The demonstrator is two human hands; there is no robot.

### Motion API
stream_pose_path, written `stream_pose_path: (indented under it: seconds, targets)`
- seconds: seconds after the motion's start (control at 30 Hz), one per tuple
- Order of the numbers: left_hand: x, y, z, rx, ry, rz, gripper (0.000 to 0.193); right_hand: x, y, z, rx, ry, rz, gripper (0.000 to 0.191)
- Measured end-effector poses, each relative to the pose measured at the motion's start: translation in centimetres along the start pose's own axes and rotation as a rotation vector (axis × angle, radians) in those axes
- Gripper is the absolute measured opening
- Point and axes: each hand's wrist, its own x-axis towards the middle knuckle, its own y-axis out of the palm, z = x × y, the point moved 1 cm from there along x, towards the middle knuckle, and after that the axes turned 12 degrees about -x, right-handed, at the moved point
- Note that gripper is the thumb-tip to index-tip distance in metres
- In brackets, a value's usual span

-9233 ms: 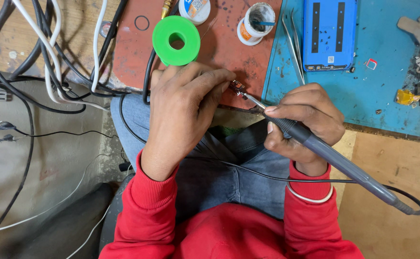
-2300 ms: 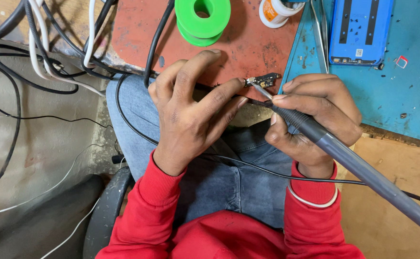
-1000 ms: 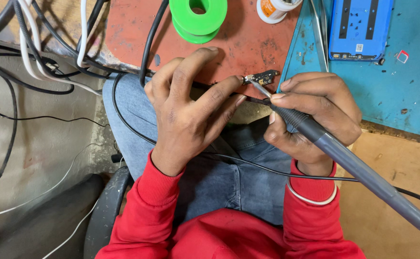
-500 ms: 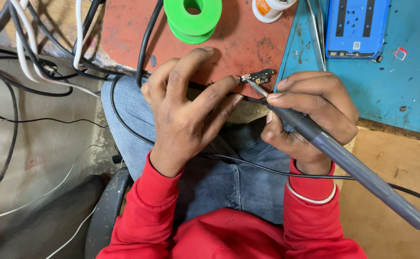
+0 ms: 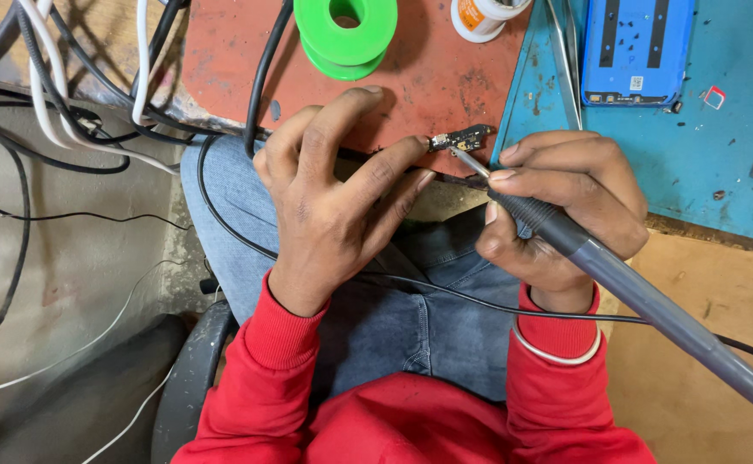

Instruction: The person sits at a repair bench soldering a small circuit board. They hold the board with one hand and a soldering iron in the other, feed solder from a green spool, apply flux from small tins, and reposition and turn the board repeatedly while working on its connections.

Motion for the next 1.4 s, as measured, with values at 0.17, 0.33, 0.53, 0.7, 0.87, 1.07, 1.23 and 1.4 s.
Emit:
stream_pose_path:
  seconds: [0.17, 0.33, 0.53, 0.7, 0.87, 1.07, 1.23, 1.4]
  targets:
    - [0.0, 0.1, 0.0, -0.004, 0.006, -0.018, 0.031, -0.4, 0.4, -0.3, 0.016, 0.042, -0.078, 0.028]
    - [0.1, 0.3, -0.2, -0.026, -0.05, -0.019, 0.039, -1.1, 0.6, 0.0, 0.018, 0.174, -0.137, 0.031]
    - [0.2, 0.2, -0.5, -0.037, -0.062, -0.025, 0.037, -0.7, 1.8, 0.5, 0.271, 0.266, -0.298, 0.031]
    - [0.1, 0.1, -0.5, -0.05, -0.071, -0.027, 0.035, 0.6, 1.3, 1.1, -0.021, 0.23, -0.077, 0.024]
    - [0.2, 0.2, -0.5, -0.043, -0.068, -0.031, 0.035, 1.1, 0.7, 1.9, -0.223, 0.105, 0.089, 0.037]
    - [0.3, 0.0, -0.6, -0.084, -0.067, -0.044, 0.035, 0.1, 1.1, 1.0, 0.055, 0.187, -0.02, 0.039]
    - [0.4, -0.4, -1.0, -0.15, -0.067, -0.055, 0.034, -1.2, 1.3, 0.1, 0.11, 0.117, -0.113, 0.045]
    - [0.6, -0.5, -1.1, -0.156, -0.063, -0.055, 0.031, -1.3, 1.5, -0.6, 0.136, 0.038, -0.158, 0.044]
